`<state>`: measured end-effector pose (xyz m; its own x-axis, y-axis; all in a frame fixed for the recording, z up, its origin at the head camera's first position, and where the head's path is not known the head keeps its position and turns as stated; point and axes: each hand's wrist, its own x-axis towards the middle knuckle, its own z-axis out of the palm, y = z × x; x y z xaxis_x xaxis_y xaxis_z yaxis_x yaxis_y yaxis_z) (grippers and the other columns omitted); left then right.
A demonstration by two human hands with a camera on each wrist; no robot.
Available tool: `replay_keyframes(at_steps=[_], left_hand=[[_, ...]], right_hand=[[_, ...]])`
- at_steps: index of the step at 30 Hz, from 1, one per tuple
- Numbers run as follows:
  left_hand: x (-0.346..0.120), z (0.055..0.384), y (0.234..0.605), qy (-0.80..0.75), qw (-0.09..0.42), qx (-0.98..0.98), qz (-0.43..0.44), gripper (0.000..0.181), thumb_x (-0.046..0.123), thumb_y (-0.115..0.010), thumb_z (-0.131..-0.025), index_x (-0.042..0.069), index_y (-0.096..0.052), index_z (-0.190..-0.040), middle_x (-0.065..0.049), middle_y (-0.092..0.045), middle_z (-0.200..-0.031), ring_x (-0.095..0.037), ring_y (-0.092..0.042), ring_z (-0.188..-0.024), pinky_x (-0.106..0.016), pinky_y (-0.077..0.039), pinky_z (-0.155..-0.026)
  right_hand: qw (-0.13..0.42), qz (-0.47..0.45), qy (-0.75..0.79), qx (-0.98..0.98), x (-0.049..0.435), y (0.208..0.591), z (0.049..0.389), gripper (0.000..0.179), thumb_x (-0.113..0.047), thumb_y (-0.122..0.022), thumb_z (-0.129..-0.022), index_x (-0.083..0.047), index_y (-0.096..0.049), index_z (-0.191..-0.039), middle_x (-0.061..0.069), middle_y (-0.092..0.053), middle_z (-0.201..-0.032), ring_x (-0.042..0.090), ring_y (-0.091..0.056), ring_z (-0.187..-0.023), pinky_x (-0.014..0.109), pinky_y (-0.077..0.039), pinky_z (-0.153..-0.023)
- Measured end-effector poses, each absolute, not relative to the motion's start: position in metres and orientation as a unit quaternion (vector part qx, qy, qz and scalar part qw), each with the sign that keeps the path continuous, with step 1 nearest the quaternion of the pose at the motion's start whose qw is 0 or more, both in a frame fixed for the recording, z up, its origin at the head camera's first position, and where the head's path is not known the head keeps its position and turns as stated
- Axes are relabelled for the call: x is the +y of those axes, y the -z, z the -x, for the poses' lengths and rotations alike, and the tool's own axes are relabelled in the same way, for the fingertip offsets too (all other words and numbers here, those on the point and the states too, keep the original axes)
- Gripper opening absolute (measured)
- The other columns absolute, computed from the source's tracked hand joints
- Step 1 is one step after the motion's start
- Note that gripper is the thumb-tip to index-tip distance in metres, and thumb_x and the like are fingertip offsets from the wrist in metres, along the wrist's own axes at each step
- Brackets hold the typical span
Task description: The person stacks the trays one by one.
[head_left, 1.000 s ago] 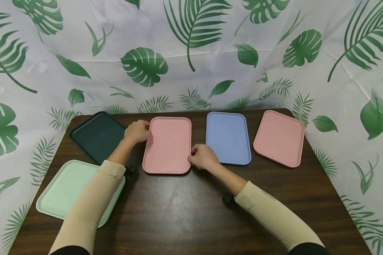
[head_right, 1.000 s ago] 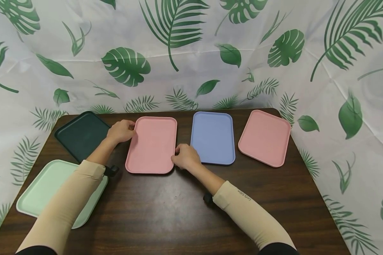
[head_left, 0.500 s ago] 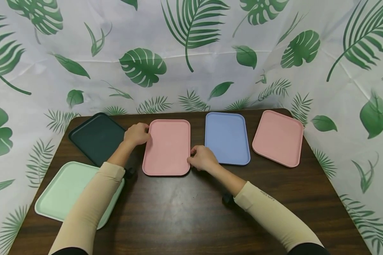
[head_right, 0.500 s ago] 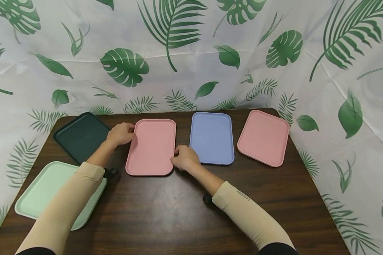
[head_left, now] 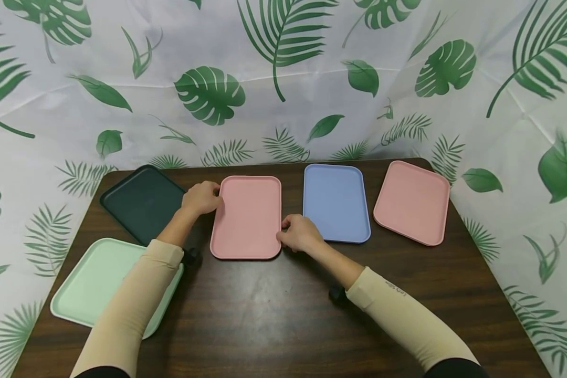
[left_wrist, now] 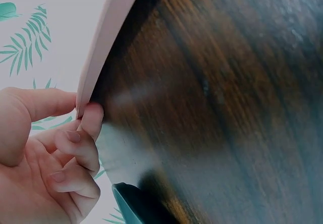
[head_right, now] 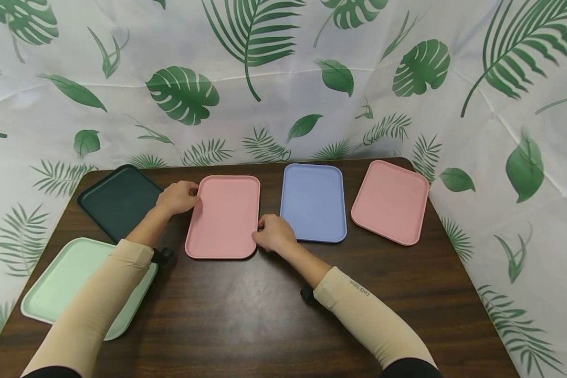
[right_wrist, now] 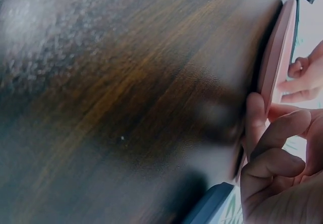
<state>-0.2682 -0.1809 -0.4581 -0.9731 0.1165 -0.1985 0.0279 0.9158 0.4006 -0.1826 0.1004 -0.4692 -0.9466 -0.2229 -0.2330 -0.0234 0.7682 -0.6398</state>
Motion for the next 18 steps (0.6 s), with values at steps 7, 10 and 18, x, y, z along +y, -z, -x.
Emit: replay_keyframes(at_steps=[7,10,18], left_hand=[[-0.1823,0.2696,0.4595,-0.204,0.124,0.971,-0.034,0.053,0.026,-0.052,-0.092,0.004,-0.052,-0.141,-0.02,-0.064,-0.116,-0.037,-0.058,-0.099,-0.052,-0.047,-0.078],[-0.1829,0.2703,0.4605,-0.207,0.124,0.97,-0.035,0.052,0.028,-0.051,-0.094,0.004,-0.053,-0.14,-0.021,-0.059,-0.13,-0.04,-0.056,-0.112,-0.057,-0.045,-0.087],[-0.1852,0.271,0.4616,-0.217,0.124,0.968,-0.038,0.052,0.031,-0.05,-0.095,0.005,-0.054,-0.139,-0.021,-0.055,-0.135,-0.043,-0.052,-0.12,-0.061,-0.042,-0.092]], right_hand=[[0.133,0.067,0.308,0.94,0.0991,0.4692,0.18,0.031,-0.026,-0.07,-0.086,-0.006,-0.068,-0.11,-0.005,-0.057,-0.047,0.01,-0.056,-0.038,0.029,-0.044,-0.051],[0.13,0.071,0.305,0.941,0.0992,0.469,0.1794,0.035,-0.028,-0.069,-0.088,-0.005,-0.068,-0.114,-0.005,-0.056,-0.046,0.011,-0.056,-0.038,0.03,-0.044,-0.051],[0.124,0.081,0.305,0.941,0.1009,0.4652,0.178,0.043,-0.029,-0.068,-0.089,-0.003,-0.065,-0.123,-0.005,-0.057,-0.046,0.011,-0.055,-0.038,0.029,-0.044,-0.048]])
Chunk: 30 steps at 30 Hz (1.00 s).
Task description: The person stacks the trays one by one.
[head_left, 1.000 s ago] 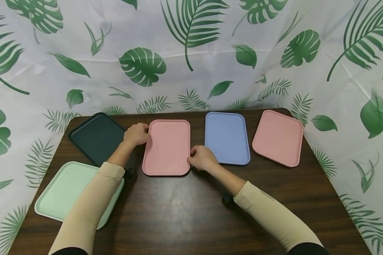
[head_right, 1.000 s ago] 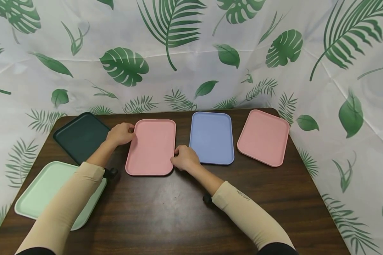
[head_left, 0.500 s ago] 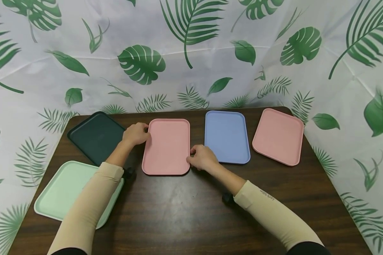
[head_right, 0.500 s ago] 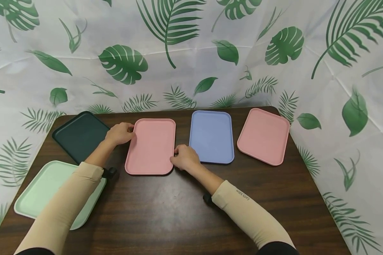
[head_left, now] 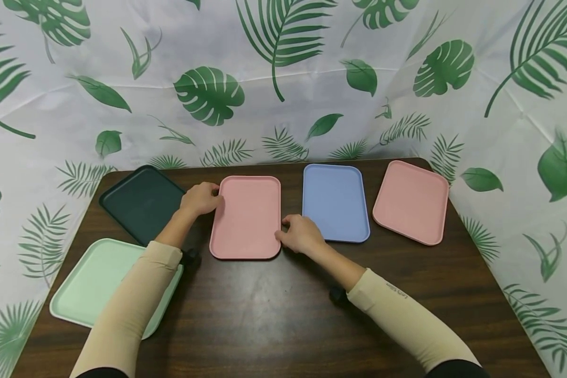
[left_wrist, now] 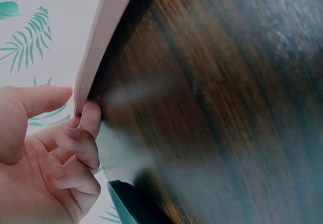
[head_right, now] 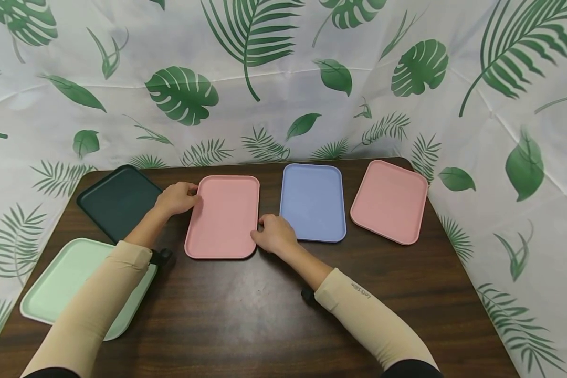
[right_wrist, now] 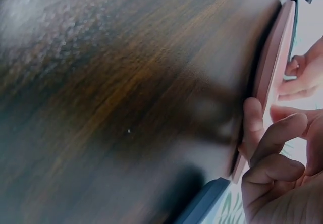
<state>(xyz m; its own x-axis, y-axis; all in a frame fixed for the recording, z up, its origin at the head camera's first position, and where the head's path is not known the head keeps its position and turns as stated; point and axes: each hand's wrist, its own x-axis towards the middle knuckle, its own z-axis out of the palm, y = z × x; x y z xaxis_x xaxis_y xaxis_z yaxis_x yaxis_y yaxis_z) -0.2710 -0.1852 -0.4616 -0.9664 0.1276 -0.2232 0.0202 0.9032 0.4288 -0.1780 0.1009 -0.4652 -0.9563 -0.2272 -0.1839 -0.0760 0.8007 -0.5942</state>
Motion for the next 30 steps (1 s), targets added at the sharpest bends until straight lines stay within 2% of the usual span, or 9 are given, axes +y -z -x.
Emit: replay_keyframes(at_steps=[10,13,16,22,25,30], left_hand=[[-0.188,0.27,0.463,-0.227,0.121,0.966,-0.028,0.054,0.034,-0.05,-0.097,0.003,-0.051,-0.141,-0.022,-0.055,-0.135,-0.045,-0.051,-0.12,-0.062,-0.041,-0.092],[-0.189,0.268,0.463,-0.227,0.099,0.969,-0.023,0.053,0.034,-0.051,-0.097,0.003,-0.051,-0.141,-0.022,-0.06,-0.129,-0.043,-0.055,-0.115,-0.061,-0.043,-0.089],[-0.188,0.265,0.462,-0.233,0.061,0.97,-0.019,0.051,0.031,-0.052,-0.097,0.003,-0.053,-0.139,-0.021,-0.065,-0.119,-0.041,-0.06,-0.106,-0.059,-0.046,-0.083],[-0.178,0.259,0.457,-0.259,-0.006,0.965,-0.026,0.044,0.028,-0.056,-0.097,0.006,-0.058,-0.135,-0.016,-0.07,-0.106,-0.034,-0.065,-0.088,-0.052,-0.05,-0.07],[-0.167,0.254,0.453,-0.262,-0.03,0.964,-0.045,0.041,0.027,-0.058,-0.097,0.007,-0.06,-0.133,-0.014,-0.07,-0.102,-0.031,-0.065,-0.082,-0.049,-0.05,-0.065],[-0.143,0.243,0.445,-0.239,-0.068,0.963,-0.101,0.037,0.024,-0.061,-0.094,0.009,-0.065,-0.127,-0.008,-0.069,-0.09,-0.022,-0.058,-0.063,-0.038,-0.045,-0.05]], right_hand=[[0.114,0.083,0.305,0.942,0.112,0.46,0.181,0.04,-0.032,-0.066,-0.093,-0.008,-0.064,-0.125,-0.009,-0.063,-0.059,0.01,-0.058,-0.048,0.031,-0.046,-0.052],[0.078,0.08,0.294,0.949,0.122,0.456,0.182,0.035,-0.032,-0.066,-0.092,-0.01,-0.067,-0.12,-0.008,-0.061,-0.062,0.011,-0.057,-0.053,0.031,-0.045,-0.052],[0.018,0.072,0.27,0.96,0.137,0.453,0.187,0.031,-0.032,-0.067,-0.091,-0.013,-0.071,-0.115,-0.006,-0.061,-0.064,0.013,-0.058,-0.057,0.033,-0.045,-0.05],[-0.079,0.034,0.216,0.973,0.188,0.449,0.206,0.031,-0.033,-0.064,-0.091,-0.014,-0.073,-0.114,-0.003,-0.07,-0.073,0.019,-0.063,-0.063,0.041,-0.049,-0.052],[-0.106,0.009,0.198,0.974,0.219,0.447,0.218,0.033,-0.033,-0.063,-0.092,-0.011,-0.072,-0.115,0.001,-0.071,-0.077,0.024,-0.064,-0.063,0.044,-0.049,-0.052],[-0.12,-0.035,0.181,0.975,0.258,0.445,0.232,0.035,-0.033,-0.06,-0.094,-0.008,-0.071,-0.116,0.007,-0.071,-0.08,0.032,-0.063,-0.07,0.05,-0.048,-0.058]])
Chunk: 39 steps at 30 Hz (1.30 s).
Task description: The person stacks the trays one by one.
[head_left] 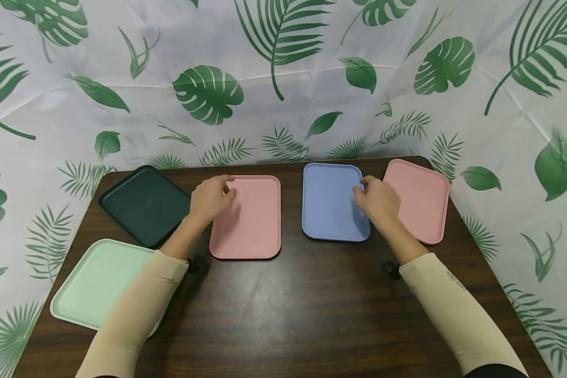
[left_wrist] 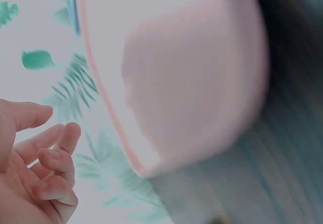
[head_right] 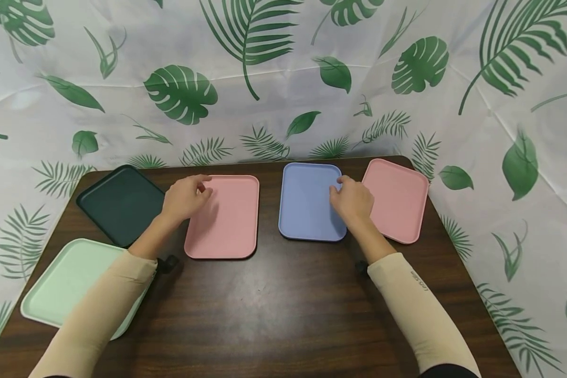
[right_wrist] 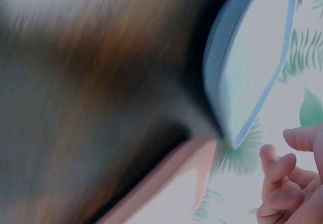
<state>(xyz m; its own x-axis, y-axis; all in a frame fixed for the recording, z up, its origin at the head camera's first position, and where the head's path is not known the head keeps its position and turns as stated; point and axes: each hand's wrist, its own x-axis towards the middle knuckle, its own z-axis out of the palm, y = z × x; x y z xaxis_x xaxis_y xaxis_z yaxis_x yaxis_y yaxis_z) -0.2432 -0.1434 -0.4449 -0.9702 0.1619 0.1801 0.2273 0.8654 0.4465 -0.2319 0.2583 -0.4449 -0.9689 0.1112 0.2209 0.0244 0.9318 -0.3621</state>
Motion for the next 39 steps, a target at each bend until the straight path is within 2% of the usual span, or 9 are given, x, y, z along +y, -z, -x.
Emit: replay_keyframes(at_steps=[3,10,14,18,24,32,39], left_hand=[[-0.122,0.231,0.437,0.22,0.082,-0.962,0.141,0.032,0.023,-0.065,-0.092,0.011,-0.069,-0.122,-0.005,-0.069,-0.085,-0.018,-0.056,-0.059,-0.036,-0.044,-0.047],[-0.059,0.19,0.434,0.136,0.067,-0.954,0.259,0.034,0.027,-0.071,-0.087,0.011,-0.071,-0.118,-0.003,-0.069,-0.088,-0.021,-0.066,-0.077,-0.042,-0.052,-0.061],[-0.036,0.174,0.445,0.082,0.064,-0.953,0.284,0.033,0.034,-0.075,-0.084,0.011,-0.071,-0.108,-0.005,-0.069,-0.09,-0.025,-0.068,-0.08,-0.044,-0.053,-0.062],[-0.022,0.167,0.454,0.058,0.063,-0.954,0.288,0.033,0.041,-0.076,-0.082,0.011,-0.069,-0.095,-0.006,-0.067,-0.085,-0.026,-0.067,-0.075,-0.043,-0.052,-0.058],[-0.01,0.164,0.462,0.065,0.053,-0.96,0.267,0.036,0.045,-0.079,-0.079,0.012,-0.067,-0.082,-0.004,-0.064,-0.076,-0.023,-0.066,-0.07,-0.04,-0.051,-0.054],[0.001,0.169,0.468,0.058,0.031,-0.968,0.243,0.044,0.053,-0.08,-0.075,0.011,-0.068,-0.083,-0.005,-0.063,-0.078,-0.025,-0.065,-0.071,-0.04,-0.051,-0.056],[0.008,0.171,0.471,0.067,0.009,-0.97,0.232,0.048,0.057,-0.076,-0.078,0.01,-0.072,-0.089,-0.006,-0.063,-0.083,-0.027,-0.064,-0.072,-0.04,-0.052,-0.057]], right_hand=[[0.119,0.049,-0.175,-0.976,0.272,0.443,0.235,0.037,-0.032,-0.058,-0.094,-0.005,-0.069,-0.116,0.012,-0.07,-0.085,0.037,-0.063,-0.076,0.054,-0.047,-0.063],[0.093,0.068,-0.164,-0.98,0.286,0.445,0.241,0.042,-0.031,-0.057,-0.095,-0.002,-0.064,-0.125,0.016,-0.069,-0.093,0.041,-0.062,-0.088,0.056,-0.046,-0.072],[0.065,0.074,-0.156,-0.983,0.288,0.448,0.243,0.046,-0.032,-0.056,-0.095,-0.001,-0.061,-0.129,0.021,-0.068,-0.106,0.043,-0.061,-0.095,0.058,-0.046,-0.076],[0.043,0.081,-0.148,-0.985,0.289,0.45,0.244,0.047,-0.033,-0.056,-0.096,-0.001,-0.06,-0.13,0.025,-0.064,-0.118,0.045,-0.059,-0.1,0.059,-0.046,-0.079],[0.018,0.076,-0.139,-0.987,0.289,0.454,0.247,0.049,-0.037,-0.054,-0.096,-0.001,-0.061,-0.129,0.026,-0.063,-0.118,0.045,-0.059,-0.102,0.058,-0.046,-0.08],[-0.007,0.069,-0.136,-0.988,0.286,0.46,0.248,0.048,-0.036,-0.055,-0.094,-0.001,-0.063,-0.126,0.025,-0.064,-0.117,0.043,-0.061,-0.101,0.056,-0.048,-0.075],[-0.028,0.074,-0.134,-0.988,0.284,0.464,0.25,0.049,-0.035,-0.054,-0.094,-0.002,-0.06,-0.13,0.026,-0.063,-0.119,0.044,-0.061,-0.101,0.056,-0.048,-0.074]])
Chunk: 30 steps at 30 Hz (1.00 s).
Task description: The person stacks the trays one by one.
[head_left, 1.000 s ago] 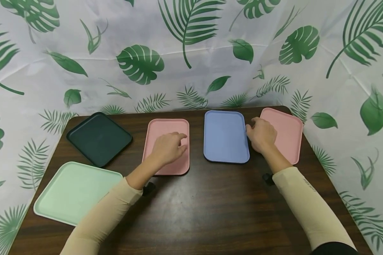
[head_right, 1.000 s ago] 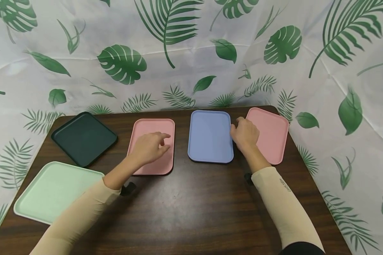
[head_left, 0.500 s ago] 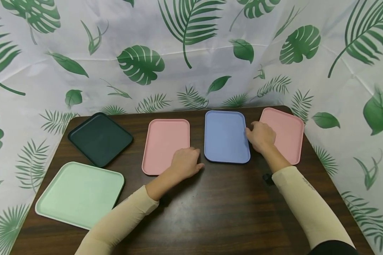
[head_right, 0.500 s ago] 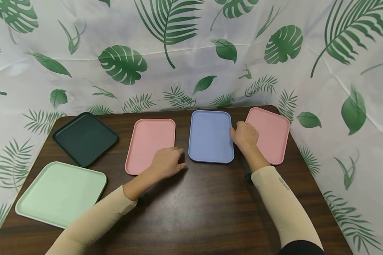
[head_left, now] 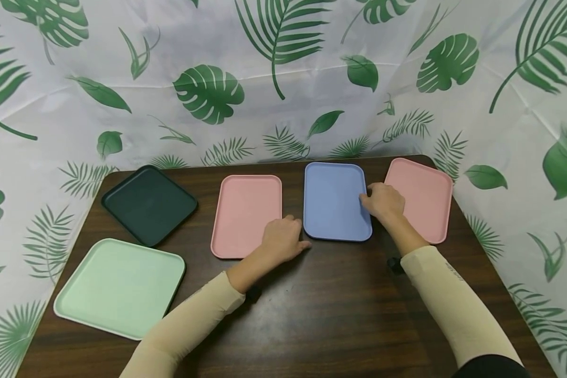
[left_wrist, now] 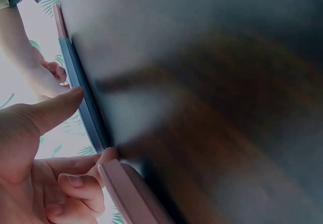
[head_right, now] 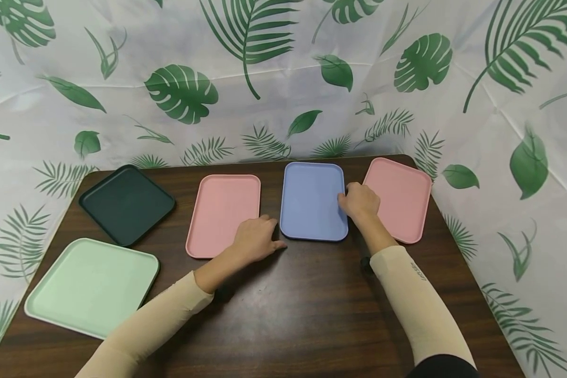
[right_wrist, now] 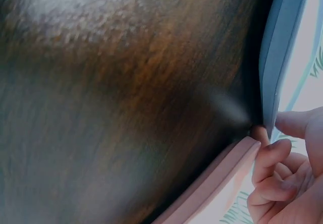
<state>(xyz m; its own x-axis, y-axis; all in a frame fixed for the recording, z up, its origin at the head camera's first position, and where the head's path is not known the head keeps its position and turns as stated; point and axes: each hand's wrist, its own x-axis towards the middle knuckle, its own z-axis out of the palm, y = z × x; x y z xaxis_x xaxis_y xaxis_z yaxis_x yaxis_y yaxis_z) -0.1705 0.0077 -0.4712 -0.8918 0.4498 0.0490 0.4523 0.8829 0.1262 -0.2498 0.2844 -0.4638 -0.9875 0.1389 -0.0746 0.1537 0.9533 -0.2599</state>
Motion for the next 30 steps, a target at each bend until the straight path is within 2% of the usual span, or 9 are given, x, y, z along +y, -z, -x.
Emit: replay_keyframes(at_steps=[5,12,30], left_hand=[[0.012,0.1724,0.4719,0.077,0.006,-0.971,0.227,0.048,0.058,-0.074,-0.08,0.011,-0.07,-0.088,-0.006,-0.063,-0.084,-0.027,-0.064,-0.074,-0.041,-0.051,-0.059],[0.0153,0.1769,0.4738,0.073,0.028,-0.972,0.223,0.044,0.055,-0.074,-0.081,0.012,-0.07,-0.082,-0.004,-0.063,-0.078,-0.025,-0.065,-0.072,-0.04,-0.051,-0.056],[0.017,0.1791,0.4753,0.077,0.03,-0.972,0.22,0.043,0.055,-0.074,-0.081,0.013,-0.068,-0.079,-0.003,-0.062,-0.079,-0.026,-0.064,-0.068,-0.04,-0.05,-0.055]], right_hand=[[0.039,-0.074,0.138,0.987,0.2849,0.4659,0.2507,0.051,-0.031,-0.054,-0.093,-0.001,-0.057,-0.134,0.027,-0.061,-0.122,0.043,-0.06,-0.102,0.054,-0.048,-0.072],[0.035,-0.065,0.144,0.987,0.2854,0.4661,0.2507,0.049,-0.028,-0.053,-0.093,0.0,-0.057,-0.134,0.027,-0.061,-0.124,0.043,-0.06,-0.101,0.052,-0.048,-0.068],[0.043,-0.075,0.164,0.983,0.2878,0.4656,0.251,0.047,-0.028,-0.054,-0.093,-0.003,-0.06,-0.132,0.025,-0.064,-0.119,0.037,-0.06,-0.09,0.049,-0.047,-0.065]])
